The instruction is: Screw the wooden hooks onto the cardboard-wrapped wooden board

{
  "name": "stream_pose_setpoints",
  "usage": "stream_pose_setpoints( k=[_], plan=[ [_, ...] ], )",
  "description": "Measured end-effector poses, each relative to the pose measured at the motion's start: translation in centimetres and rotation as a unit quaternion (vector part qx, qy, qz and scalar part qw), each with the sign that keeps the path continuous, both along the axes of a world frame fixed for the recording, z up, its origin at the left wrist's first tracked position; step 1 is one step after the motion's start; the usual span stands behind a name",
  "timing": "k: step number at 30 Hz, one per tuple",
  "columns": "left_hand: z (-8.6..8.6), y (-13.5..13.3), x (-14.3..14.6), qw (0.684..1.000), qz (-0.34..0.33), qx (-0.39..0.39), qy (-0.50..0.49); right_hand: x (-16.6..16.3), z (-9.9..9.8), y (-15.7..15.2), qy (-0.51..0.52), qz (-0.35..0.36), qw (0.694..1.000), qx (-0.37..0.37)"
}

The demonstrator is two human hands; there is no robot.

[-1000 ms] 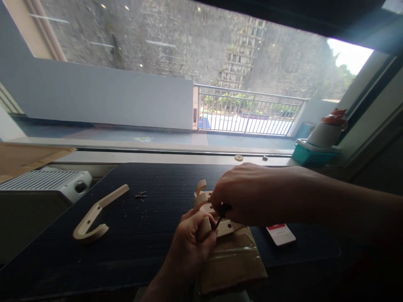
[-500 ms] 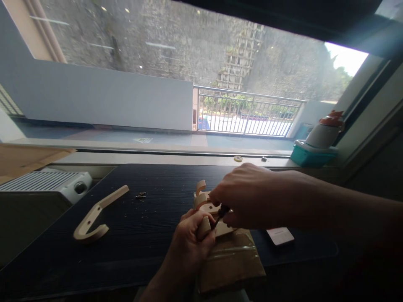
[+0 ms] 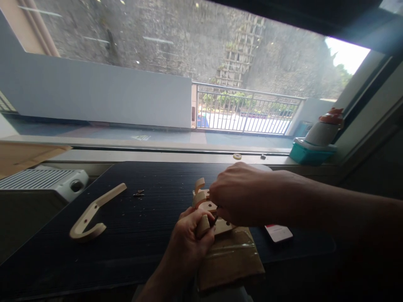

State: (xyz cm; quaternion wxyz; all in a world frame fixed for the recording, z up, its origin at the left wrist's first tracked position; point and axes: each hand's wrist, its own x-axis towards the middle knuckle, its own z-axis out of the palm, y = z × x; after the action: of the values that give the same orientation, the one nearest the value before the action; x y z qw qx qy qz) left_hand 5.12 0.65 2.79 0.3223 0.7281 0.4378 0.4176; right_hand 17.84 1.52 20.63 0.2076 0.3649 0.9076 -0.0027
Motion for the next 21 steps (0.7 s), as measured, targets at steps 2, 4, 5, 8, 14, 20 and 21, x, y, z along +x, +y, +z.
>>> stream_pose_setpoints(
  k=[2,4,5,8,14,20,21],
  plan=[
    [0.0,0.0,0.0,1.000,-0.004,0.002,0.006,-0.1,0.1,-0.3,-0.002,-0.009,1.000,0.002],
    [0.1,0.0,0.0,1.000,-0.006,0.007,0.013,-0.1,0.1,-0.3,0.002,-0.016,1.000,0.007],
    [0.1,0.0,-0.1,1.000,-0.005,0.010,0.016,0.0,0.0,-0.3,0.001,-0.018,1.000,0.007],
    [0.0,0.0,-0.1,1.000,-0.007,0.015,0.023,0.5,-0.3,0.2,0.000,0.000,1.000,-0.009],
    [-0.3,0.1,-0.2,1.000,-0.015,0.006,0.022,0.8,-0.7,1.1,0.014,0.055,0.998,-0.025],
    [-0.3,0.1,-0.1,1.000,-0.007,-0.009,0.005,0.1,-0.3,0.6,0.015,0.006,0.999,-0.029],
    [-0.3,0.1,-0.1,1.000,-0.005,-0.010,0.004,0.0,-0.2,0.5,0.016,-0.008,1.000,-0.023]
  ],
)
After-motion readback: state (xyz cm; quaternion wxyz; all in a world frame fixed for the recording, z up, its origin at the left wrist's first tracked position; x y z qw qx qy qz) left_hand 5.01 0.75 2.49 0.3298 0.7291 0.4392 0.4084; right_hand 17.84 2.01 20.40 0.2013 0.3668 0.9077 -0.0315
